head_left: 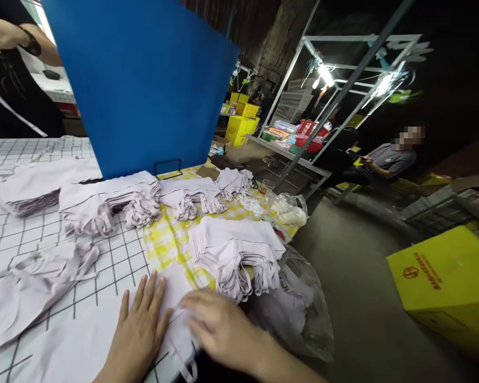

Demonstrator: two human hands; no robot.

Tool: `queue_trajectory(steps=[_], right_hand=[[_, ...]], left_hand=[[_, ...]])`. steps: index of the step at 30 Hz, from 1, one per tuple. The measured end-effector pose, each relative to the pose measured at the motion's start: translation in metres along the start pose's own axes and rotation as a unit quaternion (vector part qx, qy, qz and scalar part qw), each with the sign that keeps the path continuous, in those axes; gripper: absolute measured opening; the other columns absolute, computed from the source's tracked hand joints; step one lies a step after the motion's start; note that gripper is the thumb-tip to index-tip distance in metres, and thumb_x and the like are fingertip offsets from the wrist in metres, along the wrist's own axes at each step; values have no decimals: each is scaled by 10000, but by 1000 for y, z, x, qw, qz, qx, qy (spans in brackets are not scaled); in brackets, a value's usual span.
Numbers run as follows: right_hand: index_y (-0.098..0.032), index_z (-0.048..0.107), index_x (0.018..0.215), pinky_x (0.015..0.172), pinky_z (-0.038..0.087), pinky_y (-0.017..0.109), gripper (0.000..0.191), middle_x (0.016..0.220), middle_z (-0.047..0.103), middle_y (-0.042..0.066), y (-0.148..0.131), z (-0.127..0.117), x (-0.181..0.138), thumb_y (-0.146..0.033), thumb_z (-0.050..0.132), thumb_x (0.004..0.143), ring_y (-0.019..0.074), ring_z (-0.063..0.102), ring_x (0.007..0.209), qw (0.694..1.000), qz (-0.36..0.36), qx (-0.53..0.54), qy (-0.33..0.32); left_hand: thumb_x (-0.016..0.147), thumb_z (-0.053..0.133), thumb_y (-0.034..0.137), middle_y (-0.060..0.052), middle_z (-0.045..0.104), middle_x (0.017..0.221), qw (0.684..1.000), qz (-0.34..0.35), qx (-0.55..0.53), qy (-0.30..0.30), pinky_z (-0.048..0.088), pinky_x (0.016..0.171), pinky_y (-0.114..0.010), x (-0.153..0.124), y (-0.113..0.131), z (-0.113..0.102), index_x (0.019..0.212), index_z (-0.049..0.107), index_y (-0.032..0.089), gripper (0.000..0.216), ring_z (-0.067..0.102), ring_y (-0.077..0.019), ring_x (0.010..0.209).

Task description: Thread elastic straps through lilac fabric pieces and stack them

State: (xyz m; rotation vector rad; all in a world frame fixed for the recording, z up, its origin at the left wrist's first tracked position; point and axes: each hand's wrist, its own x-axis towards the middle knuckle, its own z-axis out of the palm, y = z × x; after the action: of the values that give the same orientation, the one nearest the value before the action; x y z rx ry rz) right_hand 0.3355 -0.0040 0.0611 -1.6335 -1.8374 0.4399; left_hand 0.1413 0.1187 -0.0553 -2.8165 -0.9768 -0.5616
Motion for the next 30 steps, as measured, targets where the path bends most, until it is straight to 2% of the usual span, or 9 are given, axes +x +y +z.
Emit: queue_trajectory(steps=[3,5,9,11,14,18,23,26,30], right_hand=[[-199,681,1032,877,524,318,202,989,721,68,41,-69,14,-254,497,968,195,663,968,980,67,-45,181],[-200,670,955,802,527,319,169,915,709,59,86,-106,22,-255,510,948,202,663,877,960,124,-92,231],[-193,670,977,771,526,277,157,927,723,33,184,-151,67,-223,521,942,170,671,817,938,242,-164,184],[-174,681,974,826,523,288,164,946,723,46,228,-166,105,-176,519,946,174,674,885,923,288,-196,163],[-143,672,1040,870,539,364,153,1048,695,78,287,-185,163,-234,580,958,196,663,967,895,352,-224,159],[-154,595,1249,925,535,454,359,1258,614,113,342,-191,216,-364,604,958,237,628,1089,863,409,-251,158],[-115,362,1505,1150,295,496,573,1566,351,206,375,-164,248,-431,360,1027,341,326,1438,866,387,-273,158],[-174,171,1585,1157,265,503,820,1659,148,162,386,-152,262,-612,429,942,366,217,1487,870,390,-268,139],[-99,38,1590,1064,363,508,1105,1538,351,270,396,-153,281,-651,597,813,405,410,1364,851,440,-254,132]], left_hand=[[962,389,412,-102,412,1563,999,41,-13,21,198,1174,-554,-1,15,6,1528,382,178,613,340,-314,1459],[949,421,397,-96,408,1569,998,50,-20,40,167,1186,-548,0,18,11,1575,259,205,674,293,-297,1484],[956,399,303,-100,394,1579,995,17,-39,94,65,1231,-479,31,25,9,1595,167,185,690,139,-222,1538],[963,385,252,-99,335,1609,991,11,-63,115,63,1241,-432,68,37,-1,1596,155,173,679,124,-212,1541],[969,416,261,-91,288,1630,986,73,-79,129,67,1245,-423,134,60,-14,1591,186,178,668,146,-242,1536],[969,466,392,-82,421,1565,980,151,-46,124,15,1245,-444,187,78,-1,1505,414,183,578,253,-259,1499],[926,524,528,-76,546,1468,975,192,-26,108,-27,1247,-450,186,73,39,1396,567,200,575,267,-269,1489],[917,487,634,-70,544,1472,975,199,-33,97,-29,1254,-458,180,71,52,1408,559,217,647,181,-270,1525],[973,504,425,-24,553,1462,986,130,-47,92,20,1267,-465,174,78,64,1367,595,286,427,166,-229,1531]])
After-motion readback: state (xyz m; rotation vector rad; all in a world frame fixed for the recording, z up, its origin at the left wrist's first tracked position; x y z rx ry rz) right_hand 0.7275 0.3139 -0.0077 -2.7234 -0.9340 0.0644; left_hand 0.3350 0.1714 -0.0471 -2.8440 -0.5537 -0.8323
